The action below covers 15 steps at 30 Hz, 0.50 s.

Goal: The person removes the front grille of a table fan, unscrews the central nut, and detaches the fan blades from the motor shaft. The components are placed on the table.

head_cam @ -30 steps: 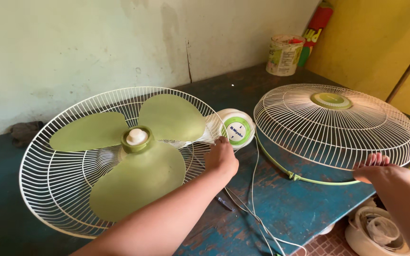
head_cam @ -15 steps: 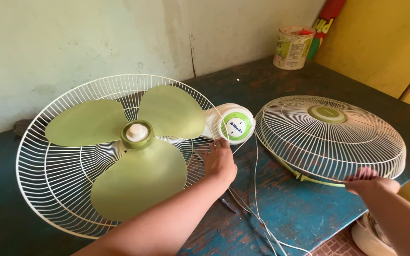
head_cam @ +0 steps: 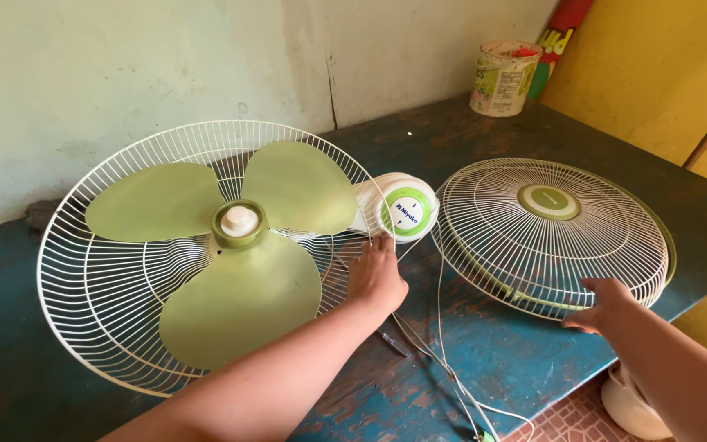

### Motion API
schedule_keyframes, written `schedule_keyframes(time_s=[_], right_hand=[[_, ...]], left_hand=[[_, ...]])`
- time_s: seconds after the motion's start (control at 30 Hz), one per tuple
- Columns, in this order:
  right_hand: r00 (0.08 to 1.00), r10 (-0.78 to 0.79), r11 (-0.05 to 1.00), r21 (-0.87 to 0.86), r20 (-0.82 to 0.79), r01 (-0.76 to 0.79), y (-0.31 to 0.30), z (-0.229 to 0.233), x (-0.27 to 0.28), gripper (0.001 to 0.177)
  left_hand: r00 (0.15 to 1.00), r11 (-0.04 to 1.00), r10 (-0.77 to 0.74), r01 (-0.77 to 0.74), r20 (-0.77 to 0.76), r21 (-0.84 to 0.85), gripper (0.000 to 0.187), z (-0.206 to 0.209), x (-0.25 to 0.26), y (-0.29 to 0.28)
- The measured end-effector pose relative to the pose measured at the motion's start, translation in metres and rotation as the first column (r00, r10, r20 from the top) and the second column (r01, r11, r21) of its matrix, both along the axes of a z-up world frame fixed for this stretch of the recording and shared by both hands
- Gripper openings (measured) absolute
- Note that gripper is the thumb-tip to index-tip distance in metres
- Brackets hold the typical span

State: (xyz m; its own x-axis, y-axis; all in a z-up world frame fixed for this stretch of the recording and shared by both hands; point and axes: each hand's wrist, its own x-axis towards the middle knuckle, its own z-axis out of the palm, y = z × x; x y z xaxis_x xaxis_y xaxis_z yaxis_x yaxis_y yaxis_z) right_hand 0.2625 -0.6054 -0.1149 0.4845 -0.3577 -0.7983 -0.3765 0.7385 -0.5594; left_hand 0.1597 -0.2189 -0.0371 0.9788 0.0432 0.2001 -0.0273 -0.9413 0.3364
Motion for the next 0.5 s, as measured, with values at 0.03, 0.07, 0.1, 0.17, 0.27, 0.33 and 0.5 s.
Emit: schedule_keyframes(time_s=[0.03, 0.07, 0.1, 0.17, 0.27, 0.33, 0.5], right_hand=[[0.998, 0.012, 1.000, -0.009, -0.055, -0.012, 0.009, 0.014, -0.007, 0.094], [0.994, 0.023, 1.000, -0.019, -0.109, -0.025, 0.018, 0.030, -0.013, 0.098], [0.986, 0.032, 0.999, -0.029, -0.163, -0.038, 0.028, 0.043, -0.019, 0.103], [0.970, 0.209, 0.963, -0.147, -0.126, -0.226, 0.050, 0.065, -0.034, 0.093], [0.942, 0.321, 0.903, -0.268, -0.094, -0.335, 0.087, 0.089, -0.047, 0.089], [0.915, 0.401, 0.865, -0.312, -0.041, -0.393, 0.113, 0.097, -0.052, 0.086], [0.644, 0.749, 0.592, -0.593, 0.156, -0.545, 0.174, 0.113, -0.073, 0.053]], left_hand=[[0.999, 1.000, -0.005, 0.005, 0.036, 0.006, 0.073, -0.001, 0.000, 0.001], [0.997, 1.000, -0.010, 0.009, 0.072, 0.010, 0.074, -0.003, 0.000, 0.001], [0.994, 1.000, -0.015, 0.014, 0.107, 0.015, 0.075, -0.005, 0.000, 0.001], [0.995, 1.000, -0.019, 0.020, 0.097, -0.008, 0.077, -0.008, 0.000, 0.002], [0.987, 0.997, -0.020, 0.033, 0.162, -0.075, 0.076, -0.011, -0.001, 0.004], [0.978, 0.991, -0.020, 0.047, 0.206, -0.126, 0.073, -0.010, -0.004, 0.007], [0.965, 0.981, -0.021, 0.071, 0.262, -0.183, 0.062, -0.008, -0.013, 0.013]])
